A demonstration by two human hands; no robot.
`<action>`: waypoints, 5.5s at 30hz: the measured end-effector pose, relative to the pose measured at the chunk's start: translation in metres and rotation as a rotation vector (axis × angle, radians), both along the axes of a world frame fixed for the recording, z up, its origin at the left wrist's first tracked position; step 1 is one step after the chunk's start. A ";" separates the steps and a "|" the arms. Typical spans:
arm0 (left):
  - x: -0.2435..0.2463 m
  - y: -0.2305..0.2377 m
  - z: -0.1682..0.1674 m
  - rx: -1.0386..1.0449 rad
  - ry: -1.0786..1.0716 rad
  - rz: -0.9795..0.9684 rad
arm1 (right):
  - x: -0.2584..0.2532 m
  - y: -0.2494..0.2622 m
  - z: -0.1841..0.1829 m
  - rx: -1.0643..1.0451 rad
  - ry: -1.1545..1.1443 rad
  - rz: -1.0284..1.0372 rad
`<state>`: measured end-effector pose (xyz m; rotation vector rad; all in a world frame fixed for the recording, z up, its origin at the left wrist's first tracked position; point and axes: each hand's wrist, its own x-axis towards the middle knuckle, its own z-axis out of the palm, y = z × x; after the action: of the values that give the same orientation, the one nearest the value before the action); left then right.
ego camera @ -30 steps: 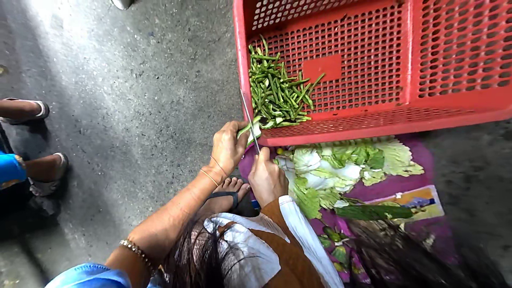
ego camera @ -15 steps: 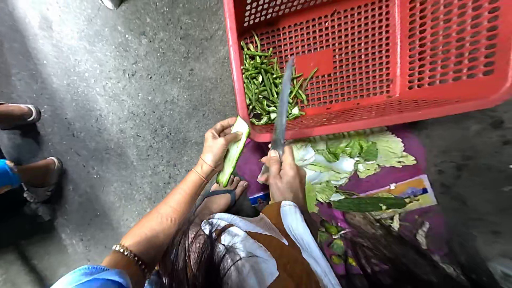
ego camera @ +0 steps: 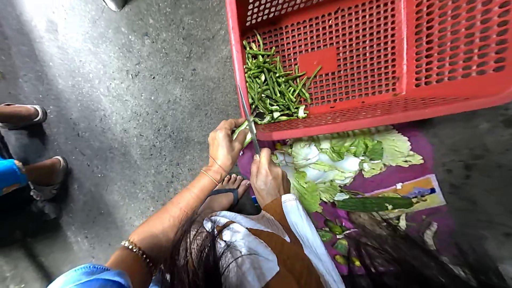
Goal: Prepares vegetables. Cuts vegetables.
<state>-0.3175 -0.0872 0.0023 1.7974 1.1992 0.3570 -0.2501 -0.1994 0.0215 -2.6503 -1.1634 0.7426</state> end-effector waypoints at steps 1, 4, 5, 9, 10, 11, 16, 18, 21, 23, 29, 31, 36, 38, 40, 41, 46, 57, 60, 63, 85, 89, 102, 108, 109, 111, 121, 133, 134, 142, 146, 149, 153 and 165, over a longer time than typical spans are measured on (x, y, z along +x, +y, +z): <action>0.000 -0.001 0.000 0.006 -0.003 -0.001 | -0.002 -0.001 -0.003 0.023 -0.026 -0.008; 0.001 -0.001 -0.001 0.016 -0.008 0.005 | -0.006 -0.004 -0.010 0.077 -0.105 -0.012; 0.001 -0.001 -0.002 0.011 -0.012 0.011 | -0.006 -0.005 -0.010 0.085 -0.109 -0.011; 0.002 -0.001 -0.003 -0.003 -0.023 0.016 | -0.007 -0.005 -0.013 0.103 -0.103 -0.019; 0.001 -0.001 -0.003 0.001 -0.026 0.009 | -0.006 -0.006 -0.014 0.102 -0.095 -0.020; 0.000 0.000 -0.003 0.005 -0.025 -0.002 | -0.006 -0.006 -0.015 0.104 -0.091 -0.018; 0.000 0.003 0.000 0.012 -0.002 -0.023 | -0.001 0.003 -0.011 0.028 -0.056 -0.010; -0.001 0.006 0.000 0.022 0.002 -0.030 | 0.004 0.018 -0.001 -0.135 0.025 0.003; -0.002 0.003 -0.001 0.062 0.017 -0.041 | 0.013 0.037 0.007 -0.272 0.157 0.016; -0.006 -0.001 -0.002 -0.038 -0.003 -0.017 | 0.019 0.037 0.007 -0.239 0.191 0.020; -0.012 0.007 0.011 -0.992 -0.510 0.454 | 0.066 0.004 0.002 0.108 0.294 -0.242; -0.008 0.011 0.014 -1.175 -0.653 0.608 | 0.072 -0.004 0.007 0.165 0.380 -0.289; -0.007 0.003 0.018 -1.027 -0.431 0.418 | 0.046 -0.019 0.006 0.267 0.306 -0.207; -0.008 -0.004 0.017 -0.633 -0.221 0.197 | 0.028 -0.019 0.003 0.286 0.109 -0.142; -0.006 -0.007 0.011 -0.333 -0.037 0.070 | 0.016 -0.013 0.003 0.220 -0.007 -0.123; -0.004 -0.007 0.008 -0.230 0.035 0.031 | 0.013 -0.009 0.006 0.167 -0.013 -0.122; 0.004 -0.008 0.004 0.012 0.188 -0.130 | 0.009 -0.004 0.000 0.092 -0.010 -0.064; 0.006 -0.009 0.000 0.065 0.204 -0.125 | 0.004 -0.005 -0.010 0.080 -0.048 -0.035; 0.005 -0.009 -0.001 0.069 0.206 -0.128 | 0.002 -0.005 -0.014 0.079 -0.059 -0.044; 0.004 -0.007 -0.001 0.052 0.209 -0.142 | 0.003 -0.008 -0.022 0.107 -0.086 -0.016; 0.000 -0.004 0.009 -0.015 0.087 -0.130 | 0.024 -0.003 -0.003 0.193 -0.058 -0.078; 0.004 -0.003 0.011 0.030 0.126 -0.143 | 0.006 -0.006 -0.009 0.166 -0.023 -0.014; 0.013 0.000 0.008 0.039 0.161 -0.184 | -0.004 -0.006 -0.021 0.083 -0.108 -0.047; 0.014 0.006 0.009 0.008 0.182 -0.231 | 0.006 0.017 -0.015 -0.088 -0.010 -0.014; 0.012 0.004 0.007 0.027 0.184 -0.252 | 0.010 0.027 -0.006 -0.167 0.051 -0.024; 0.008 -0.002 0.001 0.021 0.165 -0.244 | 0.017 0.041 0.012 -0.313 0.172 -0.031; 0.006 0.019 0.007 -0.775 -0.298 0.295 | 0.066 0.008 0.004 0.112 0.167 -0.257; 0.020 0.007 -0.003 -0.061 0.094 -0.018 | 0.011 0.006 0.000 0.125 -0.036 -0.055; 0.020 0.009 -0.002 -0.059 0.094 -0.029 | 0.011 0.008 0.001 0.102 -0.017 -0.052; 0.021 0.017 0.007 -0.124 0.192 -0.140 | 0.010 0.011 0.008 -0.018 -0.007 -0.029; 0.022 0.016 0.004 -0.048 0.205 -0.183 | 0.011 0.012 0.005 -0.077 0.043 -0.028; 0.020 0.018 0.004 -0.055 0.211 -0.193 | 0.012 0.012 0.005 -0.107 0.060 -0.025; 0.019 0.022 0.005 -0.064 0.214 -0.220 | 0.012 0.012 -0.005 -0.063 0.039 -0.012; 0.008 0.011 0.001 -0.482 -0.102 0.166 | 0.039 0.023 0.005 -0.071 0.121 -0.098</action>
<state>-0.3095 -0.0759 0.0038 1.2574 1.2409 0.2253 -0.2109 -0.1762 0.0265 -2.6541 -0.9867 0.9279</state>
